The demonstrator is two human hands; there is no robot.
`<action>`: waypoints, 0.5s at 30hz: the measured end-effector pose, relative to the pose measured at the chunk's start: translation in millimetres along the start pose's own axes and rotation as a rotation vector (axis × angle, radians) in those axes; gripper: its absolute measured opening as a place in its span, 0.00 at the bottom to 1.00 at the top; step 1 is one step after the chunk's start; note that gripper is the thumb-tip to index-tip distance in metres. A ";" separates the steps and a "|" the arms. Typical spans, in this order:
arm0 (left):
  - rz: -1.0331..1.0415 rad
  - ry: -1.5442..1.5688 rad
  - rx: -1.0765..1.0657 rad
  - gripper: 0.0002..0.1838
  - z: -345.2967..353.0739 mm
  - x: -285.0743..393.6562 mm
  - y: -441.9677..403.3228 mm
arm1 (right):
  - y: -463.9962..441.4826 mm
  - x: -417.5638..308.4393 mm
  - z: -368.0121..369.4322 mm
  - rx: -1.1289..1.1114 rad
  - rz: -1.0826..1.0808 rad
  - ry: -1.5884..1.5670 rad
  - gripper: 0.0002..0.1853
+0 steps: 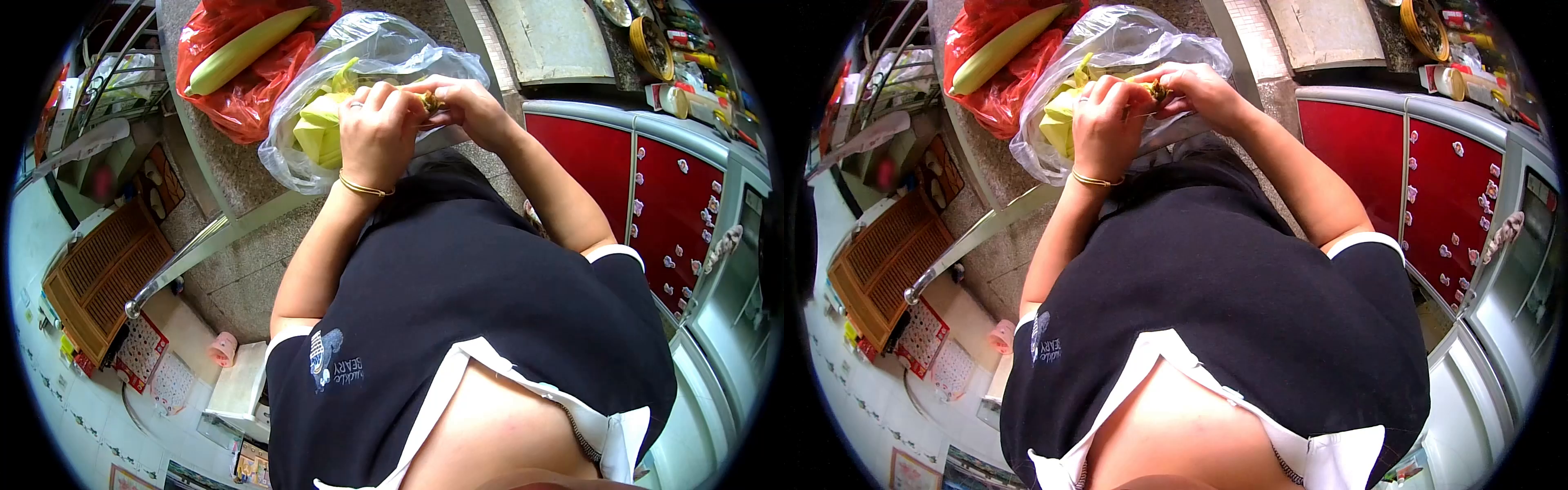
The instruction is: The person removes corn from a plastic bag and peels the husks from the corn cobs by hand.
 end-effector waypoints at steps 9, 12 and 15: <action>0.009 -0.174 -0.111 0.05 12.9 0.3 0.5 | -1.7 12.8 -1.0 0.008 0.019 -0.019 0.19; 0.070 -0.083 -0.099 0.07 14.3 -5.4 5.1 | -2.0 13.9 -2.9 0.036 0.047 0.032 0.19; 0.138 0.042 -0.093 0.09 11.4 -9.5 17.2 | -6.3 23.2 -13.1 0.129 0.073 0.086 0.17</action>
Point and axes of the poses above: each hand's wrist, its own y-axis away from the middle knuckle, its own z-axis out of the palm, x = y × z, the point moved 10 cm from there along -y, towards the middle knuckle, and after that the axes turned 12 degrees about y, right-handed, at the moved point
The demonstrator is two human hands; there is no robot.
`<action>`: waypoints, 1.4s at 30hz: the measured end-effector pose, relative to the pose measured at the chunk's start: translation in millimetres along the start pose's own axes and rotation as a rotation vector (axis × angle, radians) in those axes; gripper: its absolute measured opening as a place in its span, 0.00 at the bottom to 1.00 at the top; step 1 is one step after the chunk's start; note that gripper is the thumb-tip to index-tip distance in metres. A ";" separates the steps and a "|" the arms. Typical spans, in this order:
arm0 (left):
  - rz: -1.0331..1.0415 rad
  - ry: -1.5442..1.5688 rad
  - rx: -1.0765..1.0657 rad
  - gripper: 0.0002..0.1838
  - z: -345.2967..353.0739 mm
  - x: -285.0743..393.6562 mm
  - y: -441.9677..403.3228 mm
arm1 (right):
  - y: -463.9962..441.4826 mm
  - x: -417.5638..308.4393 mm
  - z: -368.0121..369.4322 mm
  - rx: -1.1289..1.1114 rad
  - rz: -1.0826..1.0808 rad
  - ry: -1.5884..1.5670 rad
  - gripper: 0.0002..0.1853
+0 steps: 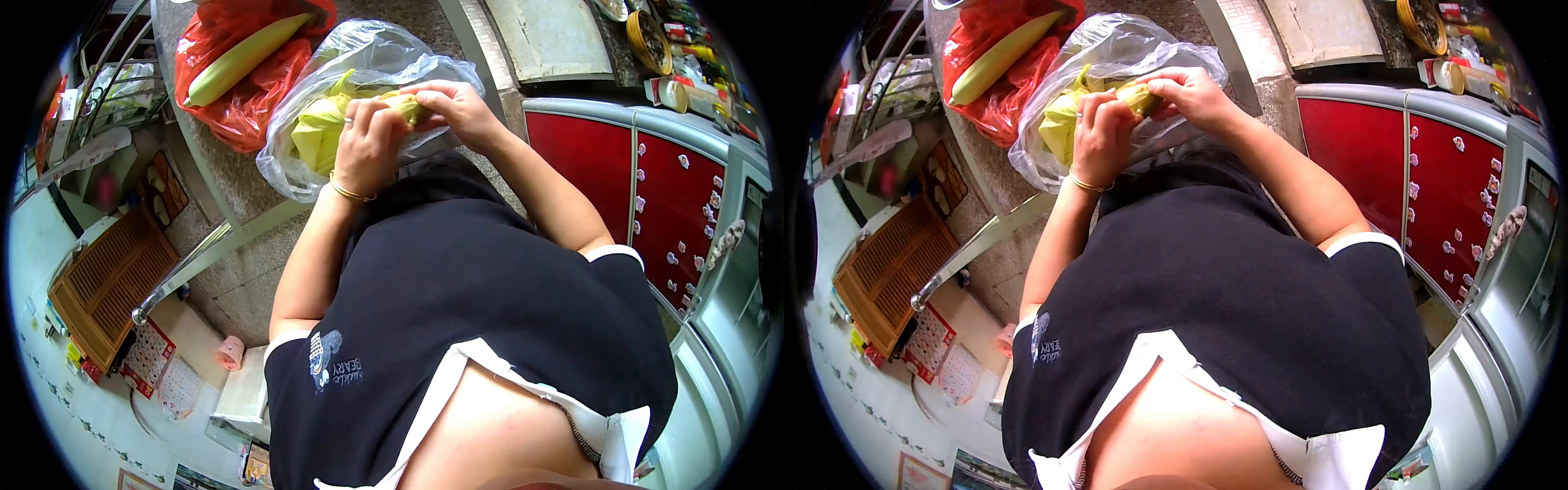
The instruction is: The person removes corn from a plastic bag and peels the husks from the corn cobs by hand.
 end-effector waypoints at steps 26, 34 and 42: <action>-0.544 0.084 -0.166 0.06 3.8 -43.8 -12.0 | 6.4 0.9 -6.5 0.089 -0.160 0.090 0.15; -0.383 0.100 -0.188 0.07 9.1 -34.6 -8.3 | 6.4 -0.1 -8.4 0.123 -0.135 0.032 0.15; -0.256 0.186 -0.175 0.13 -13.4 -26.8 8.3 | -4.7 2.2 -11.9 0.164 -0.098 0.046 0.15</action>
Point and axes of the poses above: each hand's wrist, its own y-axis away from the middle knuckle, its own z-axis out of the palm, x = y × z, the point moved 10 cm from there along -y, towards the middle knuckle, and after that the axes turned 12 degrees about y, right-handed, at the moved point
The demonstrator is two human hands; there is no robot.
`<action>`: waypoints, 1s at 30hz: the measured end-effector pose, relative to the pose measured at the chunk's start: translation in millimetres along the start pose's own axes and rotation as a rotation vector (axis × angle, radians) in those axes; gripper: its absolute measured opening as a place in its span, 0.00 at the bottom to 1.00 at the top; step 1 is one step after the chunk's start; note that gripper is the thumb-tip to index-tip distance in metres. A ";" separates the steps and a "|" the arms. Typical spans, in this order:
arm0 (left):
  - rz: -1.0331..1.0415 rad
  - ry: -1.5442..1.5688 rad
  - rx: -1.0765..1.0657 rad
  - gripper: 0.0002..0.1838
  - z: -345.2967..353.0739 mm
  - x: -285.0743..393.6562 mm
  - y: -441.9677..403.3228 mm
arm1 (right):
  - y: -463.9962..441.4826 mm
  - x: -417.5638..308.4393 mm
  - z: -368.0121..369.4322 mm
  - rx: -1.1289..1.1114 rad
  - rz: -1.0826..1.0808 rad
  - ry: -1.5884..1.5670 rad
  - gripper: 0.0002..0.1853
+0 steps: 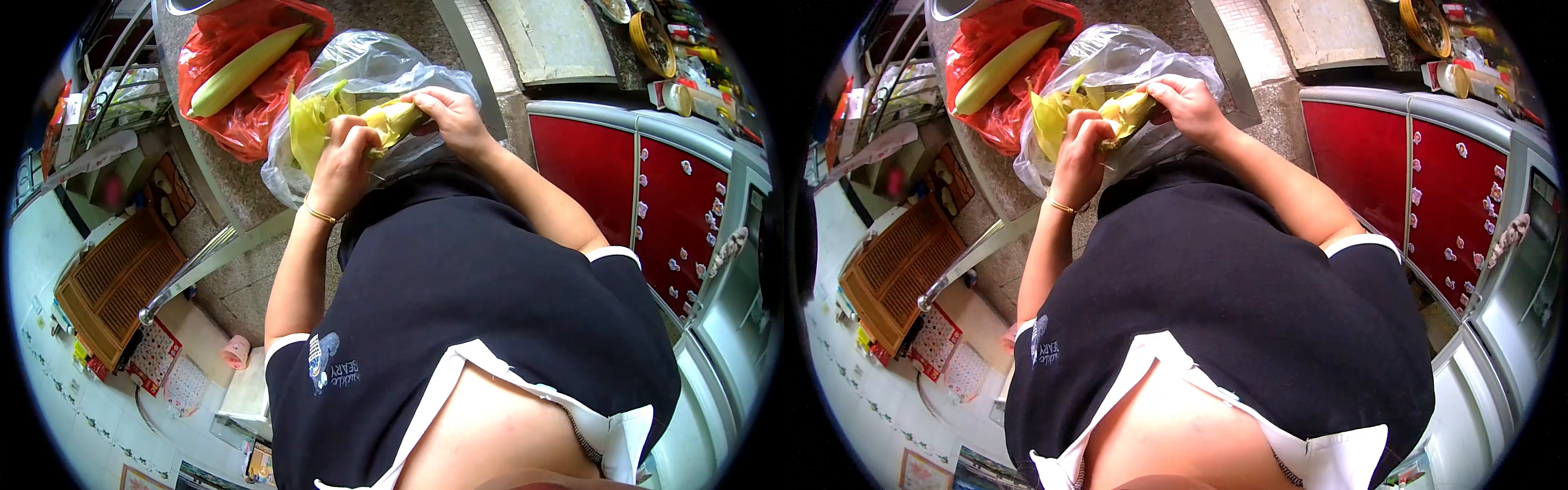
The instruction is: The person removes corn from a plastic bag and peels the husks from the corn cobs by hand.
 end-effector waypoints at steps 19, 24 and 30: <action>0.147 -0.069 0.393 0.08 4.4 1.2 -10.4 | 4.2 3.3 22.1 0.016 -0.005 -0.163 0.19; 0.074 0.340 0.501 0.04 -2.4 -24.2 -0.2 | 3.9 25.5 30.1 0.041 0.112 -0.290 0.22; -0.267 1.390 0.981 0.17 -6.7 -95.0 21.8 | -3.5 48.0 22.7 0.151 0.145 -0.323 0.21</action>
Point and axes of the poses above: each hand's wrist, its own y-axis away from the middle knuckle, its own z-axis out of the palm, x = y × z, the point moved 10 cm from there along -y, towards the middle knuckle, and after that the axes turned 12 degrees about y, right-handed, at the moved point
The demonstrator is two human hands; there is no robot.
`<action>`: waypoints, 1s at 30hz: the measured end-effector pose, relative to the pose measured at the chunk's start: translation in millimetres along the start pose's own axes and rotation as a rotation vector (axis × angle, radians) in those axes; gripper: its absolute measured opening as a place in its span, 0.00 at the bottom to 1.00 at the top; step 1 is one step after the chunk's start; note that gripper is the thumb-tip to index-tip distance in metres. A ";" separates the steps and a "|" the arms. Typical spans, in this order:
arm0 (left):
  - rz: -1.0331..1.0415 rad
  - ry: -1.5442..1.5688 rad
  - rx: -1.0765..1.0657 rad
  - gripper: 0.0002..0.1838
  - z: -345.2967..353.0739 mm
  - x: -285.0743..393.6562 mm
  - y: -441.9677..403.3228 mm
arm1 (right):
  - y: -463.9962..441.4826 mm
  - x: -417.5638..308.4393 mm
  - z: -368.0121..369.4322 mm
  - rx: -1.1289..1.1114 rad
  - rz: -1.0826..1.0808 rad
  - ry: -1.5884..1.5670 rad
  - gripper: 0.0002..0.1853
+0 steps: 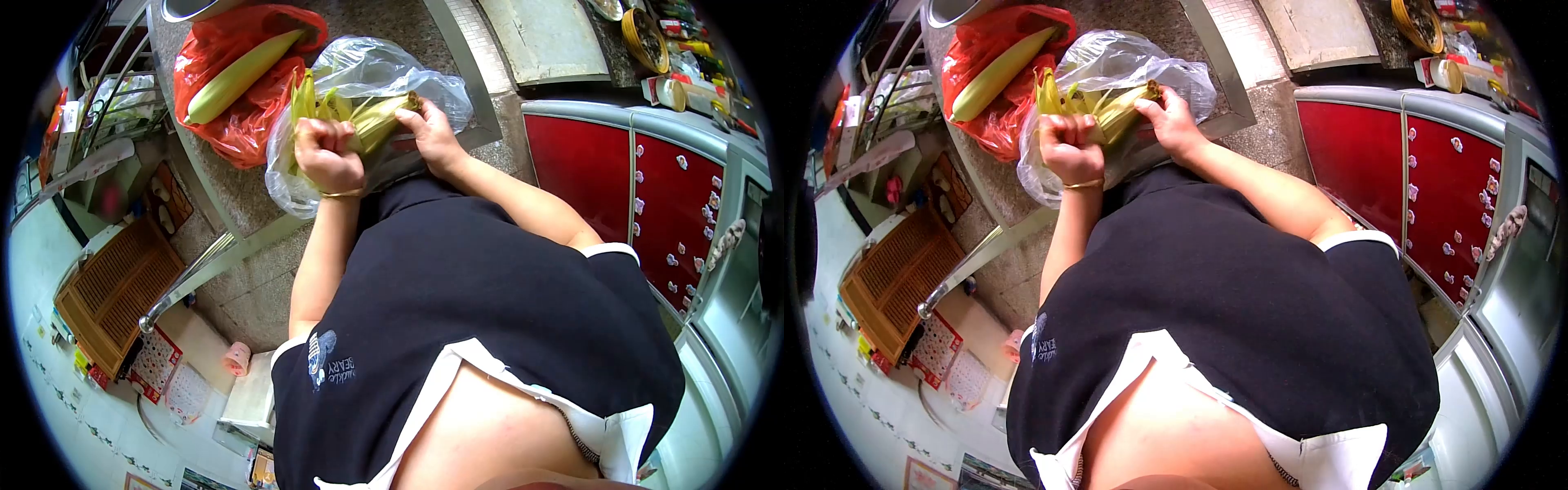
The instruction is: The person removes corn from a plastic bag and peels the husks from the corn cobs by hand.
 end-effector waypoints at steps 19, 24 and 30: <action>0.349 -1.447 -0.745 0.23 61.8 17.3 44.4 | 15.2 -47.8 12.4 0.048 -0.068 -0.156 0.13; 0.509 -1.505 -0.737 0.31 48.4 5.2 40.3 | 24.1 -77.0 -13.9 0.122 -0.246 0.015 0.13; 0.444 -1.537 -0.768 0.39 37.0 -12.4 32.3 | 45.6 -98.6 -21.8 0.155 -0.294 0.160 0.14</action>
Point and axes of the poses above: each hand's wrist, its own y-axis away from the middle knuckle, its own z-axis out of the palm, x = y × z, the point moved 10 cm from there along -y, towards the middle knuckle, and after that the axes turned 12 degrees about y, right-handed, at the moved point
